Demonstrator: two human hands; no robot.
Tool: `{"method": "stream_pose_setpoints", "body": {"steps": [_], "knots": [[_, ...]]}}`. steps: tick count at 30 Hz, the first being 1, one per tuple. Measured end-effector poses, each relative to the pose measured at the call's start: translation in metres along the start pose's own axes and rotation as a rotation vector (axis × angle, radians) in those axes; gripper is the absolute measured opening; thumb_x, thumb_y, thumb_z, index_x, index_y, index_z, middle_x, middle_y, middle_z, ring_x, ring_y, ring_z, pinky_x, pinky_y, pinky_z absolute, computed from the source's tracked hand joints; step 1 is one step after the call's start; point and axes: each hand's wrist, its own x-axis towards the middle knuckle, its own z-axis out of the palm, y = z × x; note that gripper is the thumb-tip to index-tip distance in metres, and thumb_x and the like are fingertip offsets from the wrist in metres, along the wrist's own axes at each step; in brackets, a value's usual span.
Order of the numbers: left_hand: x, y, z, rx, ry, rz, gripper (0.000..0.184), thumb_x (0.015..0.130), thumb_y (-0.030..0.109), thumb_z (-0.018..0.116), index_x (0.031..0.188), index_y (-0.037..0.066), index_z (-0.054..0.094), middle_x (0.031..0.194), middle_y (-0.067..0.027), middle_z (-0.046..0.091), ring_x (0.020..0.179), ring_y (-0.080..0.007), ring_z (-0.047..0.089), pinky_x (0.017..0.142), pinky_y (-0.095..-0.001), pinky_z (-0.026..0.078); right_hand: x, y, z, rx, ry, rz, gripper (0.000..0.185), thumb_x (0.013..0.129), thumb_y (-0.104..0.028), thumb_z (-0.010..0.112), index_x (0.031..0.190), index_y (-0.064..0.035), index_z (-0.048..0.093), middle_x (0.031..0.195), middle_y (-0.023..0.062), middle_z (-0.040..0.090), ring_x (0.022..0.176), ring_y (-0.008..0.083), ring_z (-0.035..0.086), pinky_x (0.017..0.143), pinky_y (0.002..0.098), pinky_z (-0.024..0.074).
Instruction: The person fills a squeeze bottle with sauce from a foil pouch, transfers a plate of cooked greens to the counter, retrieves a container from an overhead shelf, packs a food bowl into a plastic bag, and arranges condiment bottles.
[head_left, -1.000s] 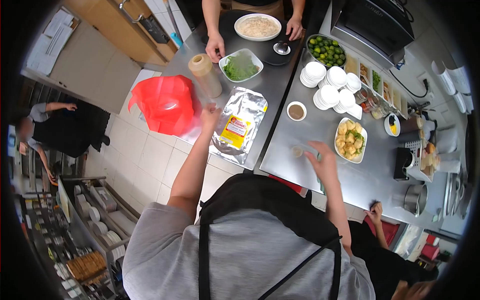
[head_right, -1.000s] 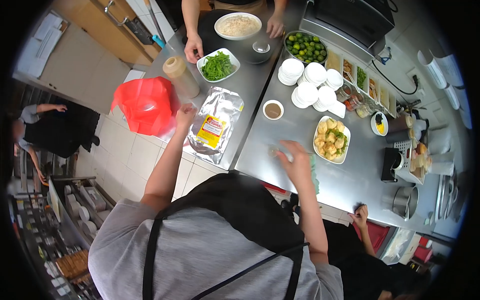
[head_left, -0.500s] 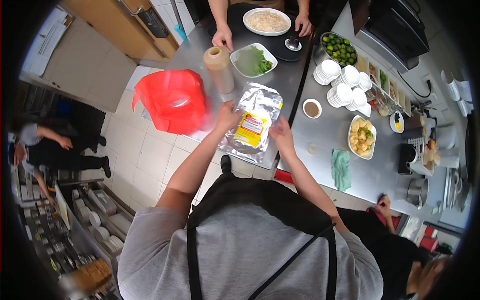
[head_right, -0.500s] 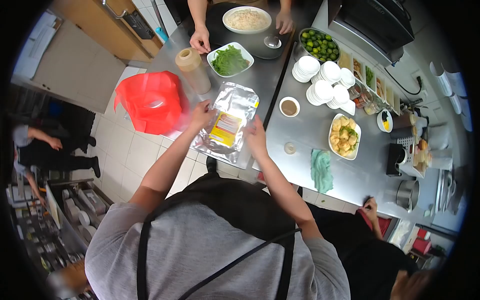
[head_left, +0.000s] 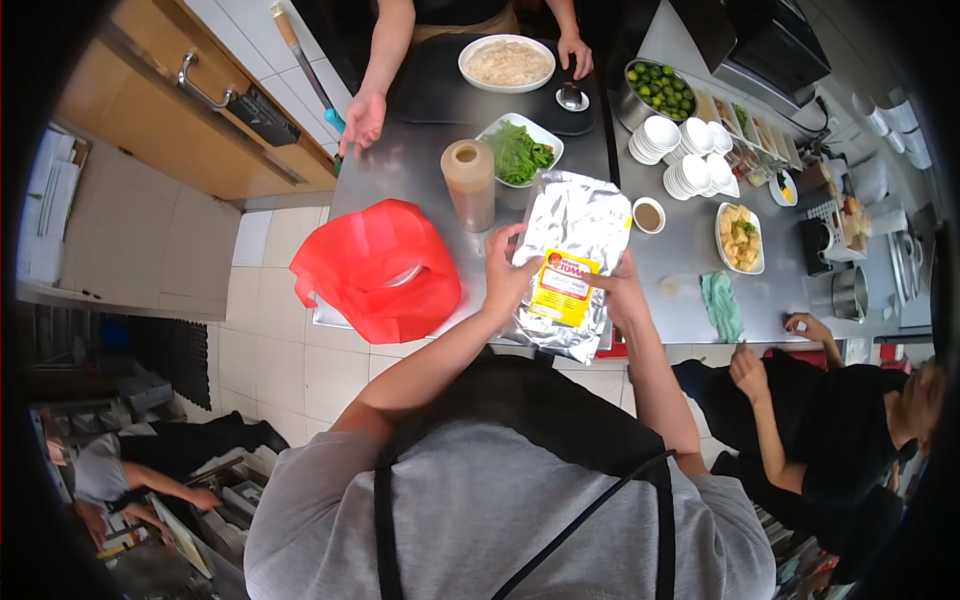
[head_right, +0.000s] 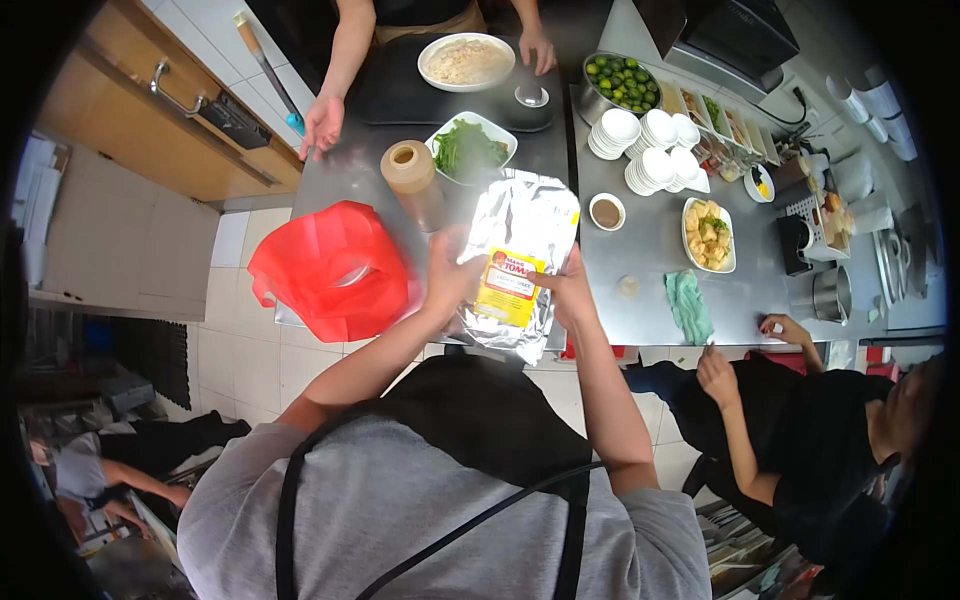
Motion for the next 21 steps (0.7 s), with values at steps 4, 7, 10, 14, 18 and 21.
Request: {"method": "stream_pose_setpoints", "body": {"steps": [4, 7, 10, 14, 18, 21], "knots": [[0.033, 0.074, -0.064, -0.299, -0.351, 0.125, 0.029, 0.067, -0.007, 0.063, 0.093, 0.003, 0.056, 0.101, -0.0034, 0.051, 0.099, -0.0145, 0.048, 0.085, -0.0259, 0.038, -0.020, -0.055, 0.044, 0.075, -0.132, -0.052, 0.062, 0.062, 0.016, 0.060, 0.115, -0.0050, 0.035, 0.110, 0.0075, 0.050, 0.104, 0.0186, 0.049, 0.088, 0.0320, 0.0401], [0.056, 0.127, -0.114, -0.292, -0.414, -0.043, 0.030, 0.068, -0.005, 0.065, 0.096, 0.003, 0.061, 0.099, -0.0058, 0.060, 0.094, -0.0130, 0.053, 0.082, -0.0244, 0.042, -0.015, -0.063, 0.080, 0.048, -0.372, -0.026, 0.057, 0.062, 0.011, 0.065, 0.110, -0.0021, 0.038, 0.106, 0.0074, 0.051, 0.099, 0.0176, 0.052, 0.087, 0.0324, 0.0415], [0.081, 0.146, -0.155, -0.028, -0.426, 0.000, 0.037, 0.067, -0.006, 0.065, 0.101, 0.007, 0.062, 0.103, -0.0050, 0.060, 0.096, -0.0126, 0.054, 0.084, -0.0254, 0.042, -0.008, -0.060, 0.126, 0.221, -0.599, 0.120, 0.055, 0.059, 0.012, 0.063, 0.108, 0.0011, 0.040, 0.104, 0.0090, 0.053, 0.099, 0.0201, 0.052, 0.089, 0.0331, 0.0401], [0.095, 0.164, -0.185, 0.203, -0.357, -0.023, 0.043, 0.063, -0.005, 0.069, 0.103, 0.009, 0.061, 0.104, -0.0042, 0.060, 0.098, -0.0132, 0.053, 0.086, -0.0265, 0.041, 0.012, -0.028, 0.164, 0.447, -0.679, 0.281, 0.061, 0.062, 0.019, 0.054, 0.118, -0.0011, 0.038, 0.114, 0.0127, 0.050, 0.107, 0.0216, 0.049, 0.090, 0.0334, 0.0410], [0.114, 0.172, -0.194, 0.289, -0.378, -0.066, 0.046, 0.060, -0.002, 0.072, 0.104, 0.009, 0.061, 0.104, -0.0046, 0.060, 0.099, -0.0140, 0.052, 0.088, -0.0270, 0.040, 0.018, -0.019, 0.186, 0.625, -0.751, 0.324, 0.061, 0.062, 0.021, 0.051, 0.118, -0.0010, 0.039, 0.116, 0.0131, 0.050, 0.109, 0.0229, 0.048, 0.092, 0.0340, 0.0393], [0.135, 0.170, -0.196, 0.316, -0.471, -0.083, 0.048, 0.060, -0.001, 0.073, 0.105, 0.009, 0.061, 0.103, -0.0054, 0.060, 0.093, -0.0135, 0.055, 0.083, -0.0259, 0.043, 0.015, -0.021, 0.192, 0.690, -0.823, 0.359, 0.056, 0.066, 0.020, 0.049, 0.118, -0.0002, 0.040, 0.117, 0.0142, 0.049, 0.110, 0.0245, 0.047, 0.096, 0.0360, 0.0350]]}}
